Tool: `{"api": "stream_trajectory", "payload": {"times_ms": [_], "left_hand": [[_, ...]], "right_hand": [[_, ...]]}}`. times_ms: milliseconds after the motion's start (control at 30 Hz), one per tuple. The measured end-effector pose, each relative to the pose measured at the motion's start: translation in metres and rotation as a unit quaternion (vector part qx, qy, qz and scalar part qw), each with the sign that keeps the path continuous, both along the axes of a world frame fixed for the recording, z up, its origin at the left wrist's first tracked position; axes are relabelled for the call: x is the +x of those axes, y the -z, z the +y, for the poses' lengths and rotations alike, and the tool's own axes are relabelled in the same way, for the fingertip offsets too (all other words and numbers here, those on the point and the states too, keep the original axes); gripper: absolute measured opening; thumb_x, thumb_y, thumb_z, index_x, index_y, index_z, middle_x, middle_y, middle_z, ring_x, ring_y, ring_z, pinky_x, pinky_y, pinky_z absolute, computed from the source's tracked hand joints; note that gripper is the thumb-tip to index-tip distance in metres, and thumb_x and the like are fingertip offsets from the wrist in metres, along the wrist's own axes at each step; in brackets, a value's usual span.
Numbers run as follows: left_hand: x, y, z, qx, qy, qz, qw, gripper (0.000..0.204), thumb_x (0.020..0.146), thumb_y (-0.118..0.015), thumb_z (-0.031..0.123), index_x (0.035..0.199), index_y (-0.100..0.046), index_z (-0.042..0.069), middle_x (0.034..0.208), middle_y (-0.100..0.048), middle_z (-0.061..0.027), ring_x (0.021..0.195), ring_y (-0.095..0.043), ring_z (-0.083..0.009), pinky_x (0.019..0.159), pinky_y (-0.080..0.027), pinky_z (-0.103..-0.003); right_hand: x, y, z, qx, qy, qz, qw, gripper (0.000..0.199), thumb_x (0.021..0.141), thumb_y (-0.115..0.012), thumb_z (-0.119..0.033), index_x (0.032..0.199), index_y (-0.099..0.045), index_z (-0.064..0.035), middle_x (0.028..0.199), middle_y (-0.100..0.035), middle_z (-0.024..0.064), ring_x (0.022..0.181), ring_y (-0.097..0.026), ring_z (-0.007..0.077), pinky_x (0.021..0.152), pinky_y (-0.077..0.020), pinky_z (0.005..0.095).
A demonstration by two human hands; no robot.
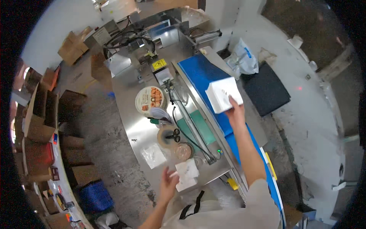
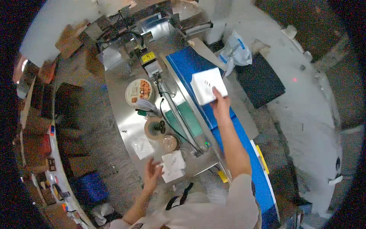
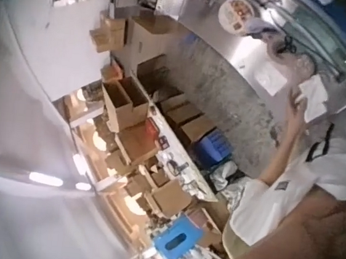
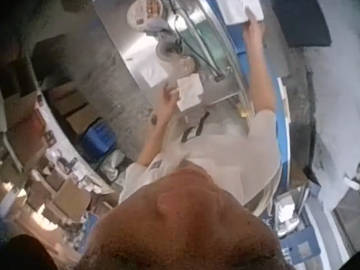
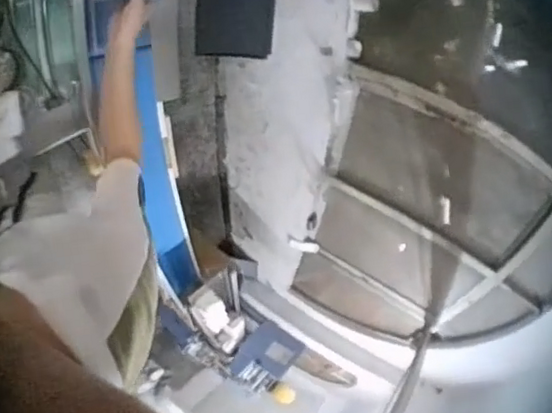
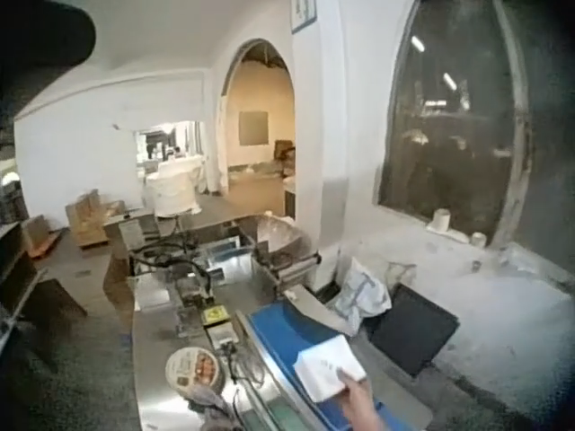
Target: Manually packaging jars into paper boxes and placing them on a conveyor belt for a packaging machine.
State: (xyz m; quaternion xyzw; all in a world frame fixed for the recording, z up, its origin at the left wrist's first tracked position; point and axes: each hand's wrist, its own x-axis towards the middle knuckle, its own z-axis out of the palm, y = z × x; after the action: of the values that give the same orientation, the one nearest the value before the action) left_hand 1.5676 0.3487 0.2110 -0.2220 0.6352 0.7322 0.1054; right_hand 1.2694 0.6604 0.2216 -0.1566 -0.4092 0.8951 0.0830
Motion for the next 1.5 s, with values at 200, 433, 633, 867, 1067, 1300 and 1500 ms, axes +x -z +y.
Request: {"api": "stream_trajectory", "payload": {"times_ms": [200, 433, 633, 867, 1067, 1300, 1500], "left_hand": [[0.053, 0.037, 0.005, -0.054, -0.043, -0.167, 0.983, 0.068, 0.093, -0.066, 0.017, 0.148, -0.028, 0.002, 0.126, -0.054, -0.0158, 0.103, -0.061, -0.0200, 0.081, -0.055, -0.033], [-0.030, -0.024, -0.015, -0.084, -0.075, -0.077, 0.991, 0.067, 0.091, -0.067, 0.010, 0.147, -0.031, 0.002, 0.124, -0.056, -0.0144, 0.110, -0.058, -0.0188, 0.083, -0.053, -0.030], [-0.208, -0.148, 0.012, -0.258, 0.232, 0.214, 0.913, 0.116, 0.064, -0.089, 0.029, 0.152, -0.020, -0.001, 0.154, -0.029, -0.0237, 0.142, -0.032, -0.0352, 0.114, -0.029, -0.041], [-0.185, -0.141, 0.085, -0.054, 0.391, 0.156, 0.905, 0.137, 0.069, -0.088, 0.029, 0.150, 0.019, 0.000, 0.138, -0.047, -0.0267, 0.129, -0.048, -0.0327, 0.108, -0.037, -0.038], [-0.147, -0.138, 0.089, 0.048, 0.351, 0.144, 0.924, 0.121, 0.075, -0.082, 0.012, 0.153, 0.010, 0.002, 0.121, -0.061, -0.0176, 0.111, -0.061, -0.0224, 0.099, -0.044, -0.037], [-0.116, -0.147, 0.058, 0.053, 0.302, 0.102, 0.946, 0.113, 0.076, -0.082, 0.008, 0.155, -0.001, 0.004, 0.114, -0.066, -0.0181, 0.101, -0.066, -0.0227, 0.088, -0.051, -0.035], [-0.099, -0.150, 0.034, 0.057, 0.292, 0.135, 0.945, 0.110, 0.074, -0.081, 0.002, 0.155, -0.006, 0.006, 0.118, -0.064, -0.0181, 0.108, -0.063, -0.0235, 0.093, -0.050, -0.037]], "right_hand": [[-0.141, 0.103, 0.005, 0.027, 0.004, -0.103, 0.994, 0.074, 0.071, -0.084, -0.024, 0.132, -0.044, -0.0091, 0.118, -0.059, 0.0094, 0.101, -0.059, 0.0271, 0.072, -0.0477, 0.0457], [-0.118, -0.001, 0.022, 0.301, -0.155, 0.081, 0.938, 0.103, 0.067, -0.086, -0.010, 0.149, -0.024, 0.0006, 0.117, -0.062, 0.0166, 0.104, -0.063, 0.0240, 0.090, -0.0514, 0.0365], [-0.066, -0.125, -0.003, 0.413, -0.661, 0.181, 0.600, 0.107, 0.061, -0.086, -0.016, 0.150, -0.027, -0.0083, 0.102, -0.067, 0.0110, 0.091, -0.066, 0.0197, 0.080, -0.0527, 0.0325], [0.003, -0.175, -0.021, 0.513, -0.689, 0.119, 0.497, 0.088, 0.063, -0.084, -0.022, 0.136, -0.037, -0.0054, 0.099, -0.068, 0.0182, 0.085, -0.070, 0.0252, 0.071, -0.0552, 0.0352], [0.053, -0.189, -0.012, 0.432, -0.700, 0.072, 0.564, 0.093, 0.064, -0.084, -0.024, 0.140, -0.035, -0.0054, 0.108, -0.066, 0.0198, 0.093, -0.068, 0.0259, 0.078, -0.0556, 0.0348], [0.108, -0.197, -0.002, 0.467, -0.685, 0.090, 0.552, 0.110, 0.066, -0.085, -0.025, 0.153, -0.020, -0.0054, 0.127, -0.058, 0.0193, 0.116, -0.058, 0.0283, 0.098, -0.0458, 0.0366], [0.135, -0.205, -0.019, 0.475, -0.630, 0.061, 0.612, 0.098, 0.068, -0.083, -0.019, 0.149, -0.029, -0.0074, 0.124, -0.061, 0.0176, 0.112, -0.060, 0.0285, 0.097, -0.0460, 0.0388]]}}
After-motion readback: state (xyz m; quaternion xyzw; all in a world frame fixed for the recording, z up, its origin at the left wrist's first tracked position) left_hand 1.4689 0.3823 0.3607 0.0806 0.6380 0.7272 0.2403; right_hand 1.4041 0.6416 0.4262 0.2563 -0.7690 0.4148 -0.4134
